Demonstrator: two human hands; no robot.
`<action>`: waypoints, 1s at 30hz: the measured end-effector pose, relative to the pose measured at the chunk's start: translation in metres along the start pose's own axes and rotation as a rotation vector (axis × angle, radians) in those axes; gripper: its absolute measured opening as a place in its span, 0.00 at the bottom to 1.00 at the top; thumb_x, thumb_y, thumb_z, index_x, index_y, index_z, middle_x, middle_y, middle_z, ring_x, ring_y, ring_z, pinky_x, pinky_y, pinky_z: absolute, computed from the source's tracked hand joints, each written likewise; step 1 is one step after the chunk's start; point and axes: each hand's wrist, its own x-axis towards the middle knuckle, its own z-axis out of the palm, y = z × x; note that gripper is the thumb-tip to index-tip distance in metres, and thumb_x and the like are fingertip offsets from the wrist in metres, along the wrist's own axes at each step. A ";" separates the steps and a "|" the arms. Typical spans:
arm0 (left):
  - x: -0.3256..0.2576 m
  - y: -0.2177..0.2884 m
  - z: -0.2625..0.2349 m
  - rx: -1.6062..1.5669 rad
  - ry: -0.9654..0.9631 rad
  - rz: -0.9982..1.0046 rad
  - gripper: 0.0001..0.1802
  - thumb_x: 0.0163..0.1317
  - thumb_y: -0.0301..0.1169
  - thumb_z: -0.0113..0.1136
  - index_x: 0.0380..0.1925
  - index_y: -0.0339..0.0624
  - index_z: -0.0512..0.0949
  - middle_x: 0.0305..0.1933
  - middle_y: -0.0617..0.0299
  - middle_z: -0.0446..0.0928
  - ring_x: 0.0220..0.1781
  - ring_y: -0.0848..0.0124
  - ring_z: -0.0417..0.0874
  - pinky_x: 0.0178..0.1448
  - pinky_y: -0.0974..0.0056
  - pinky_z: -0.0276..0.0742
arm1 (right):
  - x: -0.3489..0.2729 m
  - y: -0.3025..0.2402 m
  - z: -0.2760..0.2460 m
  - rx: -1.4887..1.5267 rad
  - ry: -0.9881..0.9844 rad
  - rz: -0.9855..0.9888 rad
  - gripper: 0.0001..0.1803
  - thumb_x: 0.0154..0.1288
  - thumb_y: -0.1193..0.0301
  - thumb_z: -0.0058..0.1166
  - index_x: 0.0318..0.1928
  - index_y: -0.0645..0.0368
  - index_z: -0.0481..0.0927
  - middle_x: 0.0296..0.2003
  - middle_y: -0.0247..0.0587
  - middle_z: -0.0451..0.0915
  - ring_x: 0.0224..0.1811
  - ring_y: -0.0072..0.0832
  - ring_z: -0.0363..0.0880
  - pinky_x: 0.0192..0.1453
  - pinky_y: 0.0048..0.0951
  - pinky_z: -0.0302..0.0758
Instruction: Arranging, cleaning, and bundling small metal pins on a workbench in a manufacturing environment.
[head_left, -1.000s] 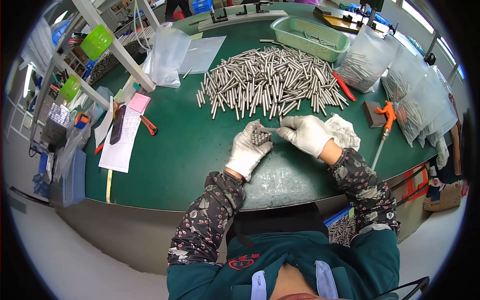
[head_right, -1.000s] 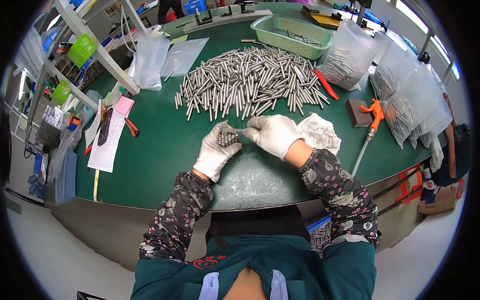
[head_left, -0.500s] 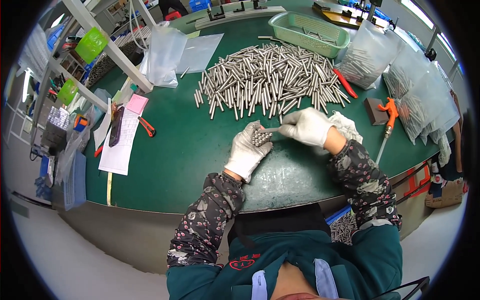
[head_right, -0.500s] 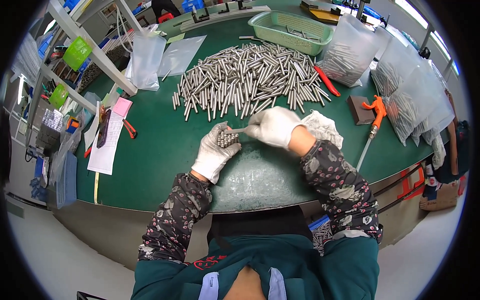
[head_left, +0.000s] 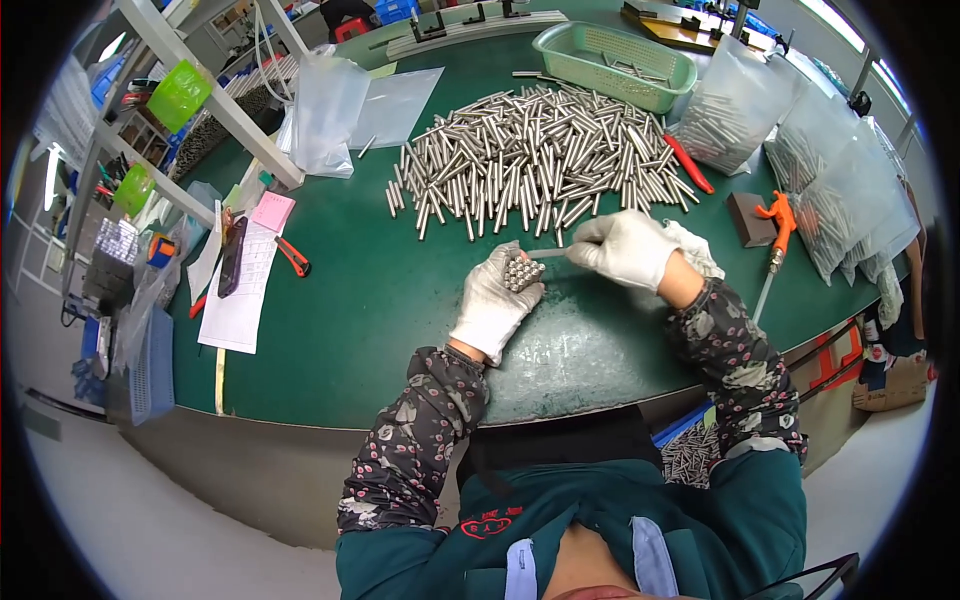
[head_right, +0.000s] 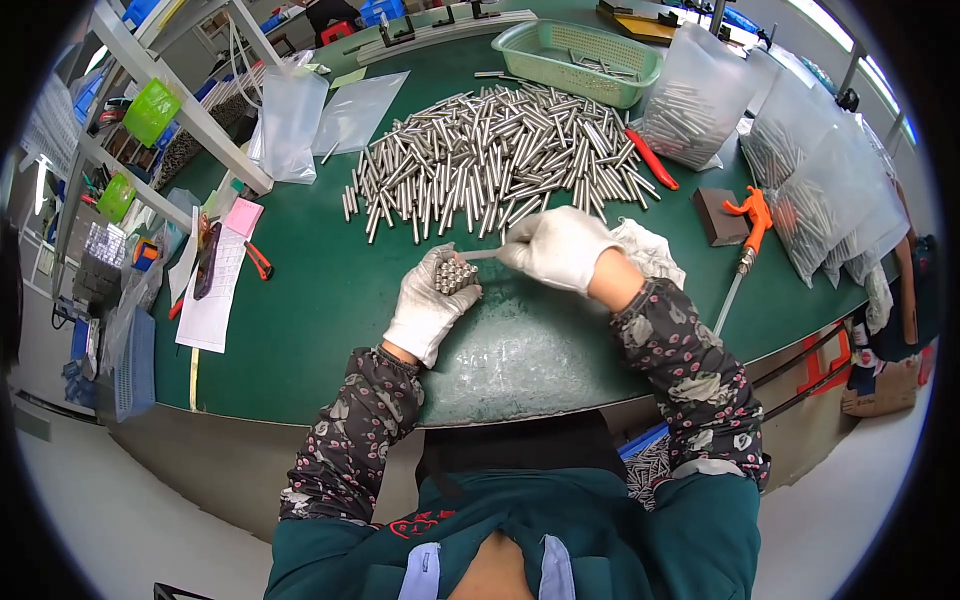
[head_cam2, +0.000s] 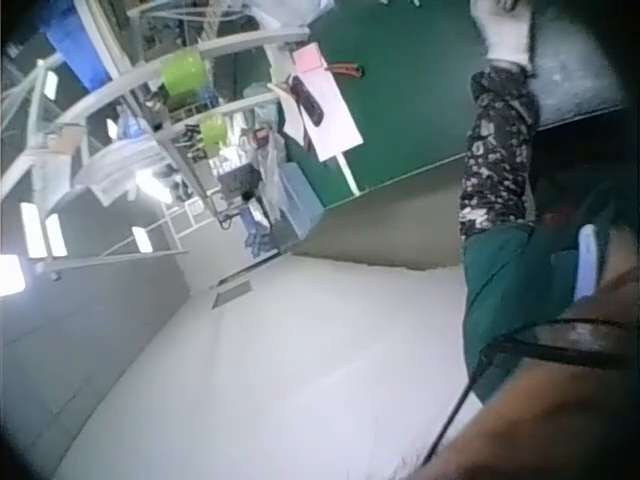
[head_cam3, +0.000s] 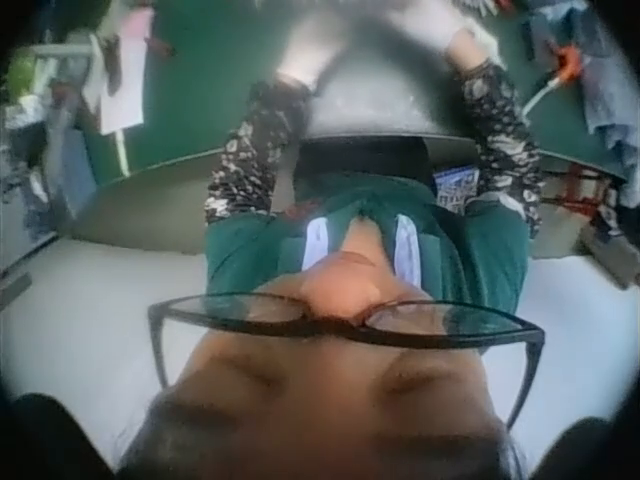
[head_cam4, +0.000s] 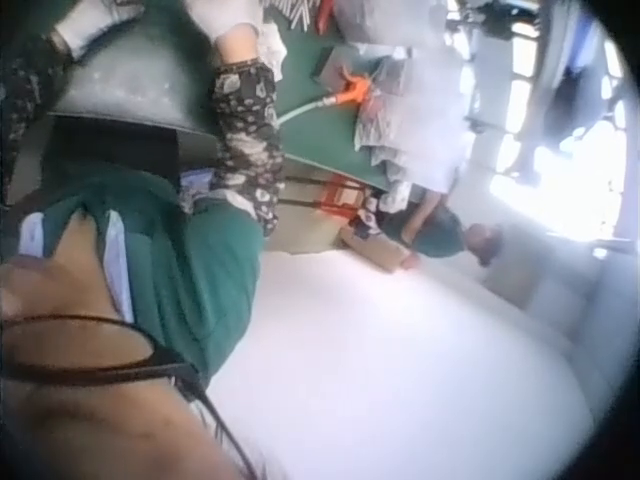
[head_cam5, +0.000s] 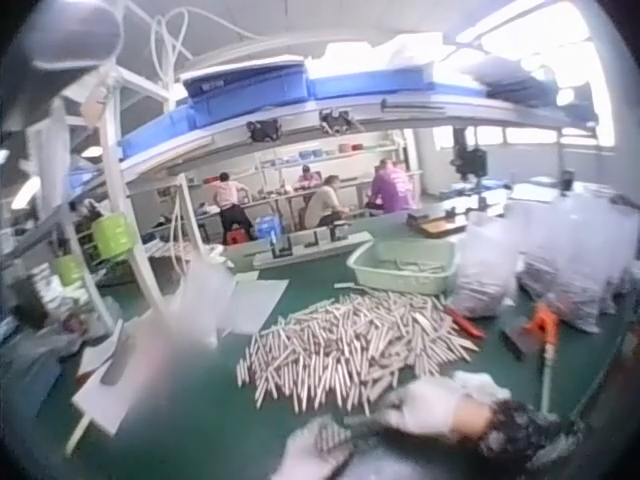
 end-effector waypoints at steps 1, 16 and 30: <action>0.000 0.001 0.001 -0.001 -0.007 0.001 0.25 0.43 0.21 0.67 0.44 0.35 0.69 0.34 0.66 0.74 0.33 0.80 0.73 0.41 0.75 0.72 | 0.001 -0.004 0.006 0.001 0.012 -0.058 0.16 0.52 0.53 0.50 0.32 0.48 0.83 0.27 0.43 0.80 0.31 0.40 0.79 0.39 0.35 0.75; 0.000 -0.003 -0.001 0.041 -0.014 0.047 0.25 0.44 0.21 0.66 0.44 0.35 0.69 0.33 0.68 0.73 0.33 0.81 0.73 0.41 0.75 0.72 | 0.002 0.005 -0.022 -0.043 -0.038 0.035 0.15 0.51 0.56 0.53 0.31 0.52 0.83 0.25 0.43 0.80 0.28 0.37 0.79 0.37 0.32 0.75; -0.001 0.002 0.000 0.016 -0.022 0.019 0.23 0.44 0.20 0.66 0.42 0.37 0.70 0.32 0.68 0.73 0.33 0.81 0.73 0.41 0.76 0.71 | -0.005 0.003 0.011 0.083 -0.013 -0.130 0.16 0.52 0.55 0.52 0.34 0.51 0.82 0.27 0.44 0.80 0.30 0.40 0.79 0.40 0.33 0.75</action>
